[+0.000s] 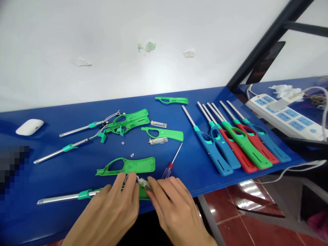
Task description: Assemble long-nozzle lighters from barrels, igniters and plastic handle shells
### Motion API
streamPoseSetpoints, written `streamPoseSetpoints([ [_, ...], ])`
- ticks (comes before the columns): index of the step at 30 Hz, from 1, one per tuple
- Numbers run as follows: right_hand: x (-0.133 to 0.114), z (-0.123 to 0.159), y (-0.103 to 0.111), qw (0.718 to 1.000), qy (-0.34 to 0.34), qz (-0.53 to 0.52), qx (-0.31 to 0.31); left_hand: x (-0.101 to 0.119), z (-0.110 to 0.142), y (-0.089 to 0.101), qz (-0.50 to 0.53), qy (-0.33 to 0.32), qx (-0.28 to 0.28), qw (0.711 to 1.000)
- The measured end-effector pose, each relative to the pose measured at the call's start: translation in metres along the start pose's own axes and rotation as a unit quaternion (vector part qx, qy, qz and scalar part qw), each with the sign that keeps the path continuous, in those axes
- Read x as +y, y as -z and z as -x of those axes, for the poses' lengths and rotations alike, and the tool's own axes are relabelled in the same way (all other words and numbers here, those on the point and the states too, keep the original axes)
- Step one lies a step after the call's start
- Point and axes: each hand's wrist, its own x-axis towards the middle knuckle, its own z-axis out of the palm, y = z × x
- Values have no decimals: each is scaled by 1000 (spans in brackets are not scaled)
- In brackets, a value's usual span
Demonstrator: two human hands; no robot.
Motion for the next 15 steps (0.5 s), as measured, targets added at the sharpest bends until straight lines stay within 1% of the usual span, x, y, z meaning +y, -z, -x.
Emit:
streamPoseSetpoints([
  [3, 0, 1, -1, 1000, -3, -12, 6, -1, 4, 0, -11, -24, 19, 999],
  [5, -1, 2, -1, 1000, -7, -9, 4, -4, 9, -1, -14, -24, 34, 999],
  [7, -1, 2, -1, 1000, -9, -2, 1, -10, 15, -4, -10, -1, 48, 999],
  [9, -2, 2, 0, 1000, -9, 3, -2, -18, 21, -8, 21, 35, 66, 997],
  [10, -2, 1, 0, 1000, -9, 2, -3, -23, 23, -12, 52, 59, 83, 993],
  [11, -2, 1, 0, 1000, -10, -2, -5, -26, 25, -15, 98, 78, 85, 989],
  [12, -2, 1, 1, 1000, -11, -7, -8, -29, 27, -19, 149, 99, 106, 978],
  [15, 1, -1, 2, 999, -22, -28, -27, -28, 29, -30, 286, 180, 154, 928],
])
